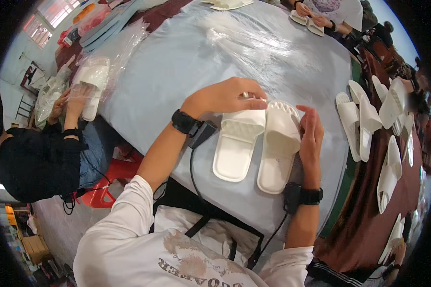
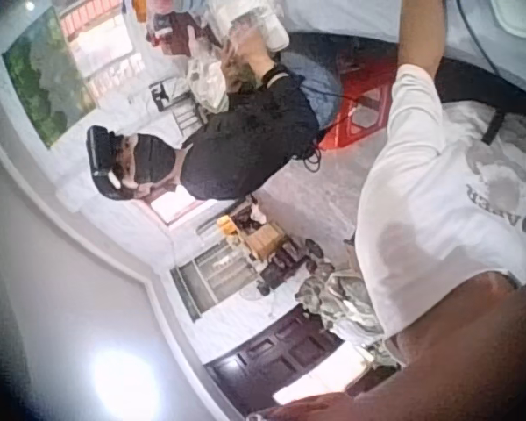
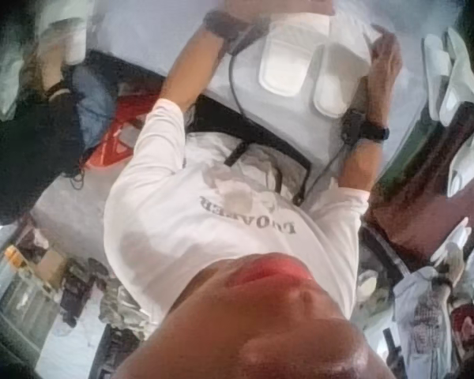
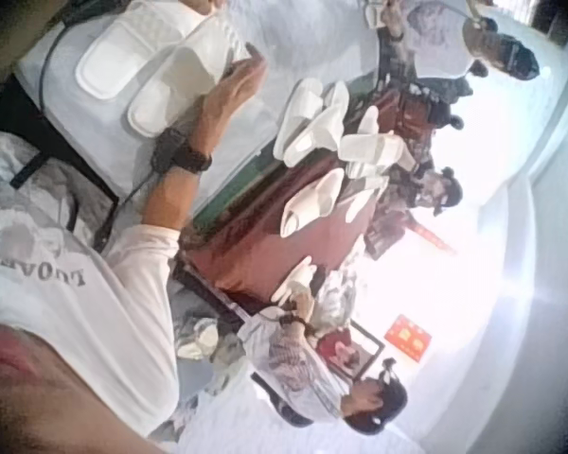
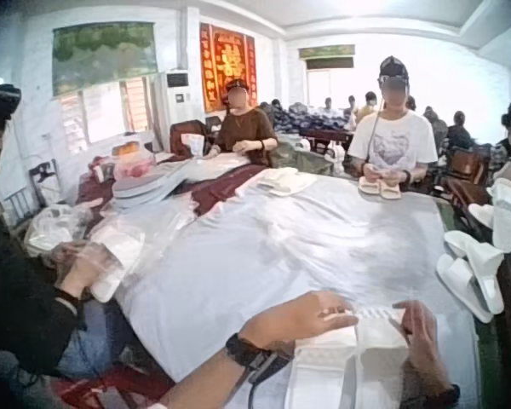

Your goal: Checking slippers and attaching size labels in a shoe manufacturing facility.

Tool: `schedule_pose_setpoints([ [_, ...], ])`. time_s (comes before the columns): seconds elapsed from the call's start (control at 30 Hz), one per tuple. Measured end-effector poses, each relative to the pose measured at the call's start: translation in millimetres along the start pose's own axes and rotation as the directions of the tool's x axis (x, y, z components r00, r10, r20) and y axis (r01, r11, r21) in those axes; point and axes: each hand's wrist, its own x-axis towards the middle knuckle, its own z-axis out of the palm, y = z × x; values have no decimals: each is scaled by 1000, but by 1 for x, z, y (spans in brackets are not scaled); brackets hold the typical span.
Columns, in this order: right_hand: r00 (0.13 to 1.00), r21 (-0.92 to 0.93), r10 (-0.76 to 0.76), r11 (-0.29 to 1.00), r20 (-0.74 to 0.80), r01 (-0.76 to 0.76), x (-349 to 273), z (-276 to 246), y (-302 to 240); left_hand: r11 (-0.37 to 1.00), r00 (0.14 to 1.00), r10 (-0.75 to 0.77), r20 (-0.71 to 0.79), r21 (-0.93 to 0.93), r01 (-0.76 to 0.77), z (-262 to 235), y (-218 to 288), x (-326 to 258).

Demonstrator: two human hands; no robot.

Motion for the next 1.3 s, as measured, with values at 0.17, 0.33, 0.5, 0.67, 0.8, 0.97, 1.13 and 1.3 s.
schedule_pose_setpoints([
  [0.17, 989, 296, 73, 955, -130, -31, 0, 0, -1, 996, 999, 23, -40, 86, -20, 2, -7, 2],
  [0.33, 989, 391, 33, 920, -141, 25, 5, -2, -1, 979, 976, 112, -187, 191, -75, 2, -18, 4],
  [0.5, 973, 552, 48, 830, -226, 87, 8, -2, -1, 989, 971, -33, -236, 130, 66, 3, -23, 5],
  [0.67, 978, 696, 15, 704, -209, 138, 6, -1, -4, 990, 954, -100, -282, 67, 123, 11, -26, 11],
  [0.8, 985, 803, 111, 595, -129, 38, 6, -1, -4, 995, 959, -102, -265, -5, 104, 10, -33, 13],
  [0.97, 984, 841, 138, 540, -115, 23, 8, 5, -8, 980, 947, -186, -262, 12, 196, 15, -38, 17],
  [1.13, 955, 814, 222, 580, -197, 33, 7, 11, -11, 988, 965, -137, -222, 43, 150, 16, -39, 22],
  [1.3, 989, 796, 49, 600, -137, 81, 7, 4, -6, 985, 970, -87, -227, 123, 117, 16, -32, 20],
])
